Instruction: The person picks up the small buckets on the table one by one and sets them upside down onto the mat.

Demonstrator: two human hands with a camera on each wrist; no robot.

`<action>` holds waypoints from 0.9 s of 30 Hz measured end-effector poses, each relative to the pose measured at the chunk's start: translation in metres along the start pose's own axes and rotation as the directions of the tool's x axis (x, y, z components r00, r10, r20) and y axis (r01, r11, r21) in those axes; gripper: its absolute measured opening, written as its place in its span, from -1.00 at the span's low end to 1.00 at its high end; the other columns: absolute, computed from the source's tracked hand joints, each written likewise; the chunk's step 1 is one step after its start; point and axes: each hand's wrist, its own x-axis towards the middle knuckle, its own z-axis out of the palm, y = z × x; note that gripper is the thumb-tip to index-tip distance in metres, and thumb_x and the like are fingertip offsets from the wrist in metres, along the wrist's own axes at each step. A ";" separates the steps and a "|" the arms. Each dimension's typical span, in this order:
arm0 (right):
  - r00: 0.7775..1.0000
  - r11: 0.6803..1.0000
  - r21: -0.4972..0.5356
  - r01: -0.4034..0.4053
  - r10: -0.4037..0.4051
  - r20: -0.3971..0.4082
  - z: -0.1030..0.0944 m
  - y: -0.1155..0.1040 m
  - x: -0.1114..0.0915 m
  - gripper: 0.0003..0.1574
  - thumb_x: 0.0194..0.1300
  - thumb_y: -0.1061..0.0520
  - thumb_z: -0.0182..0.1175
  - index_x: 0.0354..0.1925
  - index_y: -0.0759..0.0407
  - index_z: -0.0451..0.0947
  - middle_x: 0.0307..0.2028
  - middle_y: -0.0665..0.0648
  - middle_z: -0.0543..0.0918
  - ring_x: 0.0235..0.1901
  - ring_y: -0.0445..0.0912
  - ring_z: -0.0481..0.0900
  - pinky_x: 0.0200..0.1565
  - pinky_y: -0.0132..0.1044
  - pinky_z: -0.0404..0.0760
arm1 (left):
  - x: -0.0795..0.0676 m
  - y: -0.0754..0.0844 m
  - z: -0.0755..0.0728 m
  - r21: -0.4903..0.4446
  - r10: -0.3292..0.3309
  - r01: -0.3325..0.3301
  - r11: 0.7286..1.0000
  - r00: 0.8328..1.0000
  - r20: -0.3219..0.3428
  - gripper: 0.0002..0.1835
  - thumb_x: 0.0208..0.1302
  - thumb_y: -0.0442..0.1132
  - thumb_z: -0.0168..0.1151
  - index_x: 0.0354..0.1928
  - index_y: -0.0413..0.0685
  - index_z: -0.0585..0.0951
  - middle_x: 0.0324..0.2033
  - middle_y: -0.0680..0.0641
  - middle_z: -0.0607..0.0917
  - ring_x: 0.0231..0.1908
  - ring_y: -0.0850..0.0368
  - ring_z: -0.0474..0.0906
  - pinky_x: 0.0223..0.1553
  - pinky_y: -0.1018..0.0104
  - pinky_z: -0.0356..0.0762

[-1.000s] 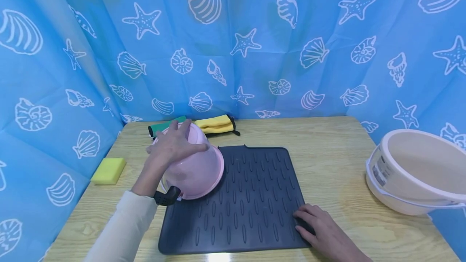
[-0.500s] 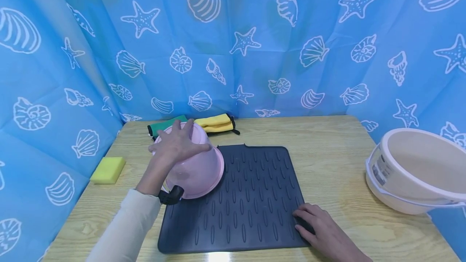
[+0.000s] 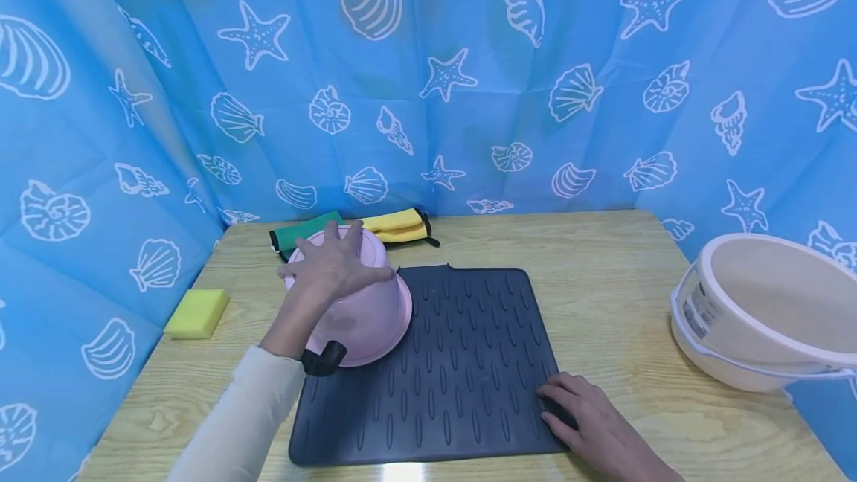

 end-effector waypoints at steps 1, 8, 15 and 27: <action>1.000 1.000 -0.001 0.010 -0.010 -0.009 0.000 0.000 0.000 -0.70 0.14 0.14 0.47 -0.12 0.12 0.70 -0.11 -0.05 0.58 -0.13 -0.15 0.56 -0.13 -0.11 0.63 | 0.000 0.000 0.000 0.001 0.000 0.000 1.000 1.000 -0.001 0.16 0.01 0.51 0.20 0.60 0.20 0.04 0.53 -0.30 -0.05 0.34 -0.75 -0.20 -0.05 -0.79 -0.03; 1.000 1.000 -0.004 0.000 0.000 -0.003 -0.003 -0.002 0.000 -0.70 0.15 0.13 0.46 -0.11 0.13 0.70 -0.10 -0.03 0.59 -0.12 -0.13 0.56 -0.12 -0.08 0.62 | 0.000 0.004 0.001 0.021 0.000 0.000 1.000 1.000 0.000 0.16 0.03 0.50 0.20 0.60 0.19 0.03 0.54 -0.31 -0.08 0.34 -0.76 -0.20 -0.03 -0.79 -0.03; 0.997 0.998 -0.009 -0.054 0.054 0.049 -0.004 -0.003 0.000 -0.70 0.19 0.11 0.43 -0.08 0.13 0.69 -0.07 -0.01 0.59 -0.08 -0.11 0.56 -0.07 -0.04 0.61 | 0.001 0.007 0.002 0.055 0.021 -0.022 0.998 1.000 0.019 0.16 0.05 0.56 0.15 0.61 0.23 0.00 0.55 -0.30 -0.14 0.36 -0.74 -0.25 -0.02 -0.79 -0.06; 1.000 1.000 -0.011 -0.006 0.006 -0.004 -0.004 -0.002 -0.001 -0.69 0.15 0.13 0.46 -0.12 0.14 0.70 -0.11 -0.02 0.59 -0.12 -0.12 0.56 -0.12 -0.07 0.61 | -0.025 0.002 0.016 -0.012 0.345 -0.384 0.923 0.842 -0.414 -0.25 0.27 0.20 0.21 0.44 0.06 0.40 0.40 -0.20 0.34 0.39 -0.38 0.15 0.26 -0.53 0.02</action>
